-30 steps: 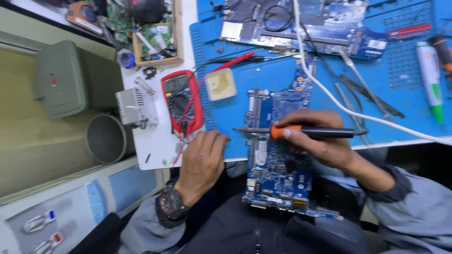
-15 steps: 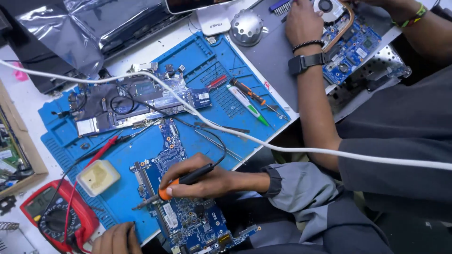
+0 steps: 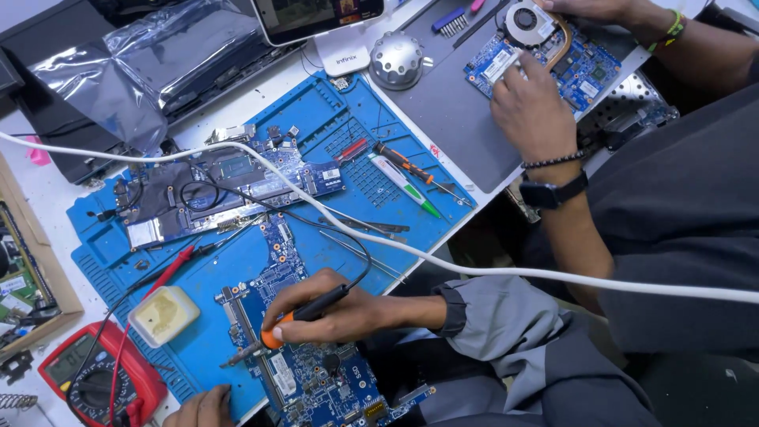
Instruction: Repairing a laptop motherboard using a soldering iron and checking circuits with a multimeter
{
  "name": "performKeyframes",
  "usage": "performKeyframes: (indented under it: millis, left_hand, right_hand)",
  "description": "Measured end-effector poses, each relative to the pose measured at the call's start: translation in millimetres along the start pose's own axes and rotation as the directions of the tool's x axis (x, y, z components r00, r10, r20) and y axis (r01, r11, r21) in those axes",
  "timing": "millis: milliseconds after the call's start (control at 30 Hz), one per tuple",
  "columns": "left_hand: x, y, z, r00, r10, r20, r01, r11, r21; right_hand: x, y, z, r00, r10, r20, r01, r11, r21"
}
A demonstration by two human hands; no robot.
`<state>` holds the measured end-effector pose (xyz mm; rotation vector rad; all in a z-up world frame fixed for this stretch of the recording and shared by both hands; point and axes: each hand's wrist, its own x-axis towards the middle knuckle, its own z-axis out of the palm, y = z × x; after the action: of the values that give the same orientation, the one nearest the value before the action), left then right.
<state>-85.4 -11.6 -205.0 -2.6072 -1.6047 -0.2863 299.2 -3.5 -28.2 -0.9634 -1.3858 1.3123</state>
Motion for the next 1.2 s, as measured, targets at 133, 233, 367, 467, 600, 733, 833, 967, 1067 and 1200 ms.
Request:
performKeyframes:
  millis: [133, 233, 367, 467, 600, 733, 833, 967, 1067, 1200]
  left_hand:
    - [3.6, 12.1, -11.7, 1.000, 0.010, -0.020, -0.009, 0.999, 0.034]
    - [4.5, 21.3, -11.5, 0.996, 0.015, -0.088, -0.015, 1.000, 0.003]
    - [65.5, 86.6, -131.2, 0.989, 0.105, -0.103, -0.112, 0.991, -0.067]
    - [82.2, 103.2, -177.4, 0.991, 0.092, -0.099, -0.109, 0.977, -0.183]
    - [84.1, 88.5, -194.7, 0.971, -0.238, -0.034, 0.177, 0.804, -0.567]
    - [78.4, 76.1, -187.4, 0.889, -0.360, 0.282, 0.335, 0.094, -0.937]
    - [83.8, 70.8, -184.6, 0.916, -0.272, 0.295, 0.290, -0.059, -0.955]
    - [86.7, 71.3, -187.0, 0.916, -0.217, 0.338, 0.304, -0.176, -0.936]
    - [86.1, 70.4, -185.8, 0.920, -0.201, 0.337, 0.301, -0.190, -0.935]
    - [87.4, 70.1, -189.8, 0.927, -0.170, 0.336, 0.307, -0.172, -0.936]
  right_hand:
    - [-0.1, 2.0, 1.1, 1.000, 0.009, -0.004, -0.009, 1.000, -0.005]
    - [-1.0, 0.8, -0.1, 1.000, 0.023, -0.015, -0.023, 1.000, -0.009]
    - [3.9, -3.5, -0.8, 1.000, -0.002, -0.008, 0.002, 1.000, 0.002]
    - [5.8, -5.6, 0.1, 1.000, 0.002, -0.018, -0.002, 1.000, 0.020]
    - [0.3, -2.4, -0.7, 0.999, 0.030, 0.027, -0.030, 1.000, 0.004]
    - [-6.9, -5.6, 5.3, 0.987, 0.088, -0.131, -0.091, 0.996, -0.014]
    - [-9.0, -4.0, 3.1, 0.983, 0.057, -0.172, -0.064, 0.997, -0.034]
    - [-12.9, -1.6, 2.5, 0.980, 0.053, -0.192, -0.060, 0.998, -0.031]
    - [-20.0, 14.1, -7.6, 0.981, 0.020, -0.191, -0.049, 0.987, -0.150]
    - [-15.9, 5.3, -4.5, 0.989, 0.031, -0.147, -0.048, 0.993, -0.112]
